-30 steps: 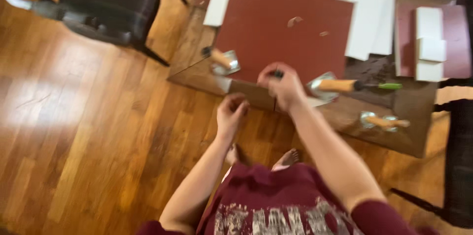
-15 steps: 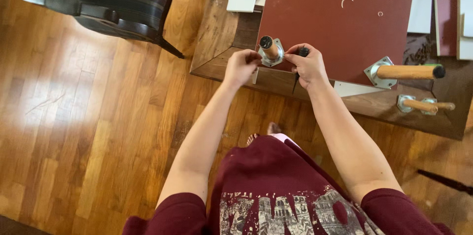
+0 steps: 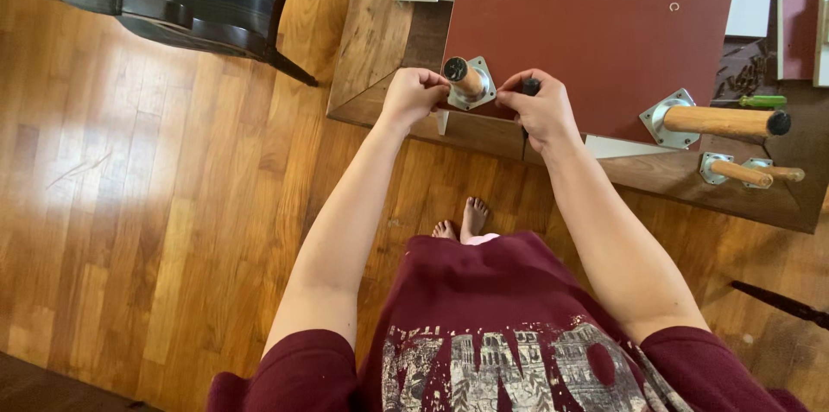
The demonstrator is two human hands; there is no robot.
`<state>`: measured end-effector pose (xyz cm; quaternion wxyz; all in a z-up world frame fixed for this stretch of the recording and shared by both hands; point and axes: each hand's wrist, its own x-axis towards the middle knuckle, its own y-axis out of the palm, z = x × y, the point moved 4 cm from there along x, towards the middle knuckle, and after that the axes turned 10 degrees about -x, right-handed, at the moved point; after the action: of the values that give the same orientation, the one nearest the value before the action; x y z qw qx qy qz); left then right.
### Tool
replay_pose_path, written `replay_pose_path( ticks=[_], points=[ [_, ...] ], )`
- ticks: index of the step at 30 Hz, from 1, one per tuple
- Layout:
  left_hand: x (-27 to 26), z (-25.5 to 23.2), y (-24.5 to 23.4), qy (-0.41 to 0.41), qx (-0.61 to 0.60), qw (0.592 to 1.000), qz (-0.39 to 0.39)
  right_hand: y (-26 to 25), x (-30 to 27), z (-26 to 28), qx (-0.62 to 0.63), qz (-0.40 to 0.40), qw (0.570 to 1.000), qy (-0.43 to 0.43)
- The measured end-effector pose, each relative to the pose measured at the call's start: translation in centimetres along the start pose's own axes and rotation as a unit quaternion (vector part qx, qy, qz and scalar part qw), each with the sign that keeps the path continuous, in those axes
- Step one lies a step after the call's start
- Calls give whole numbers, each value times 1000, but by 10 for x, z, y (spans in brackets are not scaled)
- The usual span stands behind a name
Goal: The person attaches wooden legs to a reddish-brown wooden board using a screwdriver and screws. They position each leg, insert screws, and tighten them to secure the legs to the board.
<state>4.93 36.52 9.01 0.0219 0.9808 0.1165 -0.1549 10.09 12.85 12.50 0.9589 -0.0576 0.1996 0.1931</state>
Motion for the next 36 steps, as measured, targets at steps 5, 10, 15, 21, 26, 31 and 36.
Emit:
replay_pose_path(
  ticks=[5,10,15,21,26,31,36],
  points=[
    [-15,-21,6,10,132,991,-30,-1,-6,-12,17,-3,1000,23],
    [-25,-37,10,-8,182,982,-52,25,-8,-19,47,-1,998,-38],
    [-23,-44,7,5,187,982,-29,44,-15,-11,-19,-31,999,-38],
    [-11,-43,-1,-49,239,969,33,52,-27,1,-98,-90,991,-5],
    [-3,-40,-4,14,232,971,49,62,-25,3,-27,-130,991,-1],
    [1,-31,-13,60,186,977,83,70,-25,-1,-29,-173,984,37],
    [-3,-26,-14,61,137,983,109,75,-32,3,-21,-217,974,60]
  ],
)
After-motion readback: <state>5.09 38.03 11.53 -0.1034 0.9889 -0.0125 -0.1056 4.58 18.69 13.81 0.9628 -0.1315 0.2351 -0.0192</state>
